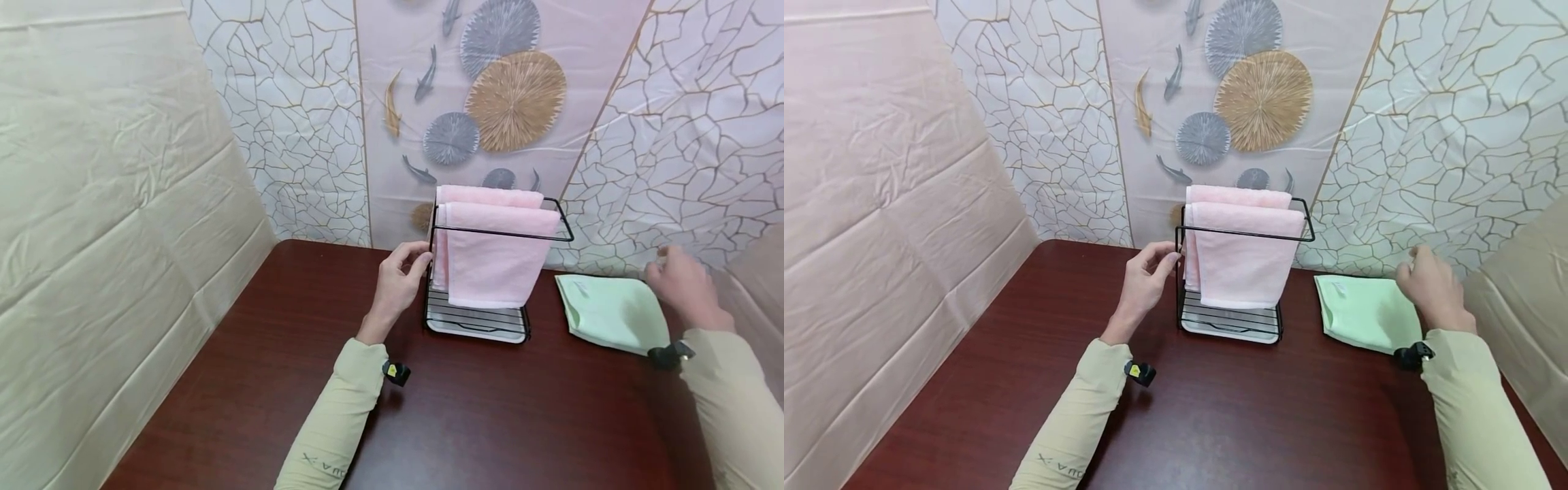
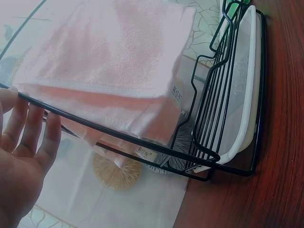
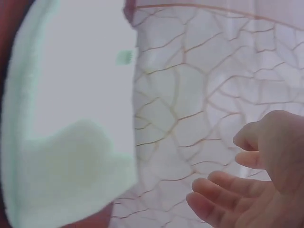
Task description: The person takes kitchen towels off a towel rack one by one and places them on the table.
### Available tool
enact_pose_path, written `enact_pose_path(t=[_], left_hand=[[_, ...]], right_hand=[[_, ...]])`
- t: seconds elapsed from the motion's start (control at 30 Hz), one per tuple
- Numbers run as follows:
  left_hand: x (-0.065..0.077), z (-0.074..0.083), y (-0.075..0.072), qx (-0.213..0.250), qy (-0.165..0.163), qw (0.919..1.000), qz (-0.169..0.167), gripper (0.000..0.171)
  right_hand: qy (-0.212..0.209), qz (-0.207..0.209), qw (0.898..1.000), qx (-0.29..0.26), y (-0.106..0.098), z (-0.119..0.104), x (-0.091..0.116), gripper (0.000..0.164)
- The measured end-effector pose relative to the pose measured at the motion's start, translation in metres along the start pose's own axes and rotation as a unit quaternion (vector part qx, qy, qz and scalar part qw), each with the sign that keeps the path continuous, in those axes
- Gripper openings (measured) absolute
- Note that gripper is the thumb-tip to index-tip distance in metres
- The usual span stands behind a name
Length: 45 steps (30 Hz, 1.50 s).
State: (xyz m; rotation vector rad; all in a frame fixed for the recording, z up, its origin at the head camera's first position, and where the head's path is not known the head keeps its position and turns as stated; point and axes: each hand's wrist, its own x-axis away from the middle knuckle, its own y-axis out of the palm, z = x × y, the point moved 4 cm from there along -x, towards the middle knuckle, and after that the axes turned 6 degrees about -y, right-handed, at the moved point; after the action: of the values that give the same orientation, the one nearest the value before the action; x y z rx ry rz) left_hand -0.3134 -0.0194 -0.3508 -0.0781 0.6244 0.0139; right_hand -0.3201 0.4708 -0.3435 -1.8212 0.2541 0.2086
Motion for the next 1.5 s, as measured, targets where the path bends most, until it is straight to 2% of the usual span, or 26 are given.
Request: enact_pose_path(t=[0.23,0.4,0.77,1.07,1.33,1.5], left_hand=[[0.0,-0.001,0.001,-0.001,-0.001,1.0,-0.003,0.02],[0.0,-0.001,0.001,-0.001,-0.003,1.0,-0.004,0.019],[0.0,0.0,0.0,0.002,-0.008,1.0,0.001,0.017],[0.0,-0.001,-0.003,0.003,-0.008,1.0,-0.002,0.017],[0.0,0.0,0.0,0.015,-0.012,0.9998,0.0,0.017],[0.0,0.0,0.0,0.011,-0.011,0.9999,0.002,0.016]], right_hand=[[-0.035,0.039,0.998,-0.023,-0.022,-0.028,-0.006,0.046],[-0.066,0.061,0.996,-0.018,-0.035,-0.049,-0.007,0.04],[-0.092,0.092,0.991,-0.011,-0.066,-0.093,-0.005,0.04],[-0.145,0.149,0.977,-0.044,-0.089,-0.139,0.002,0.037],[-0.185,0.162,0.968,-0.042,-0.098,-0.171,0.009,0.036],[-0.2,0.152,0.967,-0.042,-0.098,-0.187,0.008,0.036]])
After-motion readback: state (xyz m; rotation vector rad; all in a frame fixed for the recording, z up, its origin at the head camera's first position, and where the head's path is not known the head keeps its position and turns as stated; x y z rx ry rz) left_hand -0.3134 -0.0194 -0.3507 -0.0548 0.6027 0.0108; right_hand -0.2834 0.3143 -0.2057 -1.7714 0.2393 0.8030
